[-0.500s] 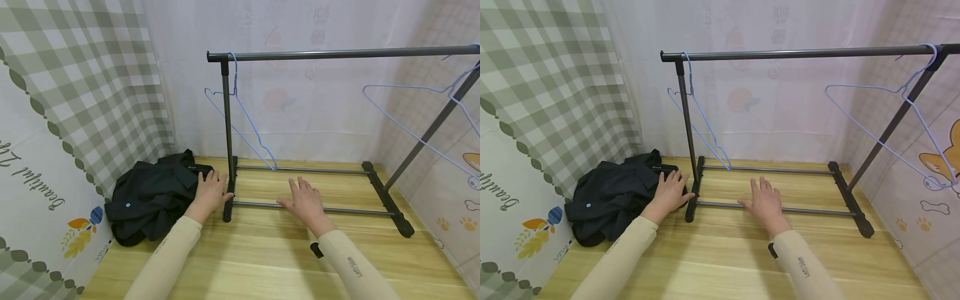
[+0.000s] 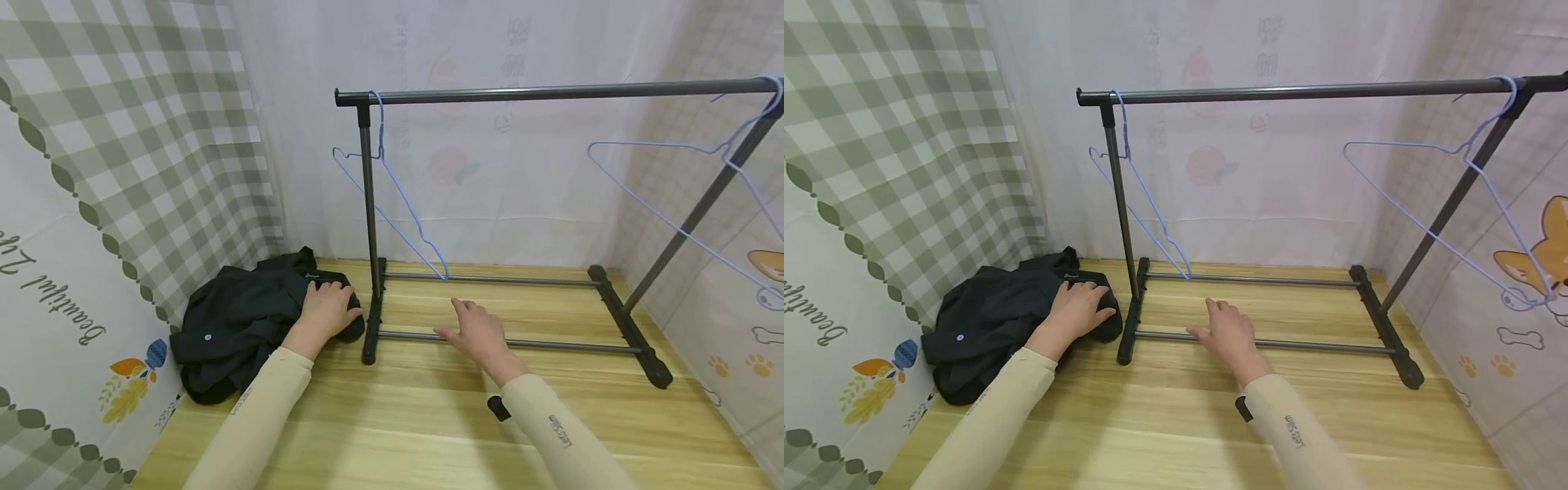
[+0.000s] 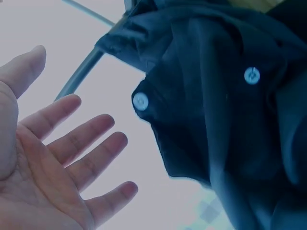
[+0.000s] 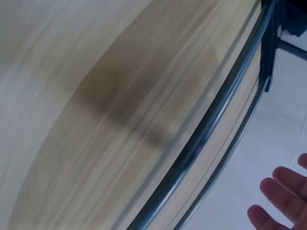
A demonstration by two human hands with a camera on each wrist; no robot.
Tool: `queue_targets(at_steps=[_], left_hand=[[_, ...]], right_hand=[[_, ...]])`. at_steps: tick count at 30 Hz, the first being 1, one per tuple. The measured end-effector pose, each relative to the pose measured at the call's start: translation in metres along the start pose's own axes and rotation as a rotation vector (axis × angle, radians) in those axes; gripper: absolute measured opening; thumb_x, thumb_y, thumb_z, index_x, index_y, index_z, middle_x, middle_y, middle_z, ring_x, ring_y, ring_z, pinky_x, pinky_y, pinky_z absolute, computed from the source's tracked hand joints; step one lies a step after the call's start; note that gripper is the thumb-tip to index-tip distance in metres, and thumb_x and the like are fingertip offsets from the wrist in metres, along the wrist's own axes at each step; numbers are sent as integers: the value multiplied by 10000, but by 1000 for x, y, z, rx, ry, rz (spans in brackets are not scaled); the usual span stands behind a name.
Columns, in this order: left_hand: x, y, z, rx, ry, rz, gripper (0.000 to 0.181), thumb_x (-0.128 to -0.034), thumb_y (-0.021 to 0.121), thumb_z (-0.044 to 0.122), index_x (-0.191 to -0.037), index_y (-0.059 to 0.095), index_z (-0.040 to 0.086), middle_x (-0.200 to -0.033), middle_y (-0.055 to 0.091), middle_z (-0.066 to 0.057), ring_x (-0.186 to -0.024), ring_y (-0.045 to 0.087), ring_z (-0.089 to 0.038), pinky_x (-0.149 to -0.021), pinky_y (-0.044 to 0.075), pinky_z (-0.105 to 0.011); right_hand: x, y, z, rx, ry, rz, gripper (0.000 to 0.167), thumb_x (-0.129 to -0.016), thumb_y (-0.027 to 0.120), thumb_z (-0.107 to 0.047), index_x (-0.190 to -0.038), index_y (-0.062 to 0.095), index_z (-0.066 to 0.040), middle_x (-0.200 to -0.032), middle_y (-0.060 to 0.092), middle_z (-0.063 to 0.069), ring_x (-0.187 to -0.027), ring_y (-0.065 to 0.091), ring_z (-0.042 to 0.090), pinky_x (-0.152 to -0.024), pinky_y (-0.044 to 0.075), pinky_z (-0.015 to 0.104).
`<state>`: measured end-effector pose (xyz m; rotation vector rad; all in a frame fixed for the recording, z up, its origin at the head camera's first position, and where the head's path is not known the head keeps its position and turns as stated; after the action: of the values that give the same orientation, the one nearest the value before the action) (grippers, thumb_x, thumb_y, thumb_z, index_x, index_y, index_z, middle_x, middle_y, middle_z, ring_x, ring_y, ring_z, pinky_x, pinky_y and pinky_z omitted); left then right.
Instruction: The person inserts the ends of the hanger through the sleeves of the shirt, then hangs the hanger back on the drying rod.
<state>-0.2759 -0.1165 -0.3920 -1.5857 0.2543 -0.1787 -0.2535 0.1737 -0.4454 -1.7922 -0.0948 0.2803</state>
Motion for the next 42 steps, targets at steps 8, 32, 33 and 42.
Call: queue_targets(at_steps=[8, 32, 33, 42], left_hand=[[5, -14, -19, 2, -18, -3, 565, -954, 638, 461, -1384, 577, 99, -1357, 567, -172, -1267, 500, -398, -1081, 299, -615], [22, -33, -106, 115, -177, -132, 783, -939, 667, 433, -1472, 382, -65, -1434, 408, -339, -1275, 414, -523, -990, 365, -654], [23, -32, -111, 132, -186, -149, 816, -935, 665, 450, -1478, 361, -78, -1449, 381, -351, -1291, 391, -531, -998, 357, -656], [26, -20, -140, 278, -215, -259, 1036, -878, 653, 595, -1488, 257, -144, -1490, 269, -400, -1341, 304, -555, -1045, 305, -654]], right_hand=[[-10, 10, -25, -57, -12, -41, 794, -915, 628, -571, -1454, 464, -12, -1385, 529, 234, -1215, 536, 431, -957, 450, 575], [-50, 54, -111, -275, -87, -161, 808, -901, 652, -572, -1460, 464, -19, -1419, 509, 209, -1290, 495, 367, -1006, 443, 510], [-52, 54, -113, -280, -83, -167, 820, -898, 652, -578, -1466, 455, -20, -1422, 506, 209, -1291, 495, 363, -1006, 444, 507], [-71, 62, -131, -422, -26, -237, 861, -914, 658, -538, -1500, 370, 24, -1480, 438, 222, -1353, 428, 371, -1077, 381, 472]])
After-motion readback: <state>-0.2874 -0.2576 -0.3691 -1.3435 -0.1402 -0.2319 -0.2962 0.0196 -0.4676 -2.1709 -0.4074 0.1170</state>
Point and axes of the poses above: each hand's wrist, its own x-axis away from the middle knuckle, its own y-axis out of the palm, z = x × y, the point moved 2 cm from there along -x, towards the middle knuckle
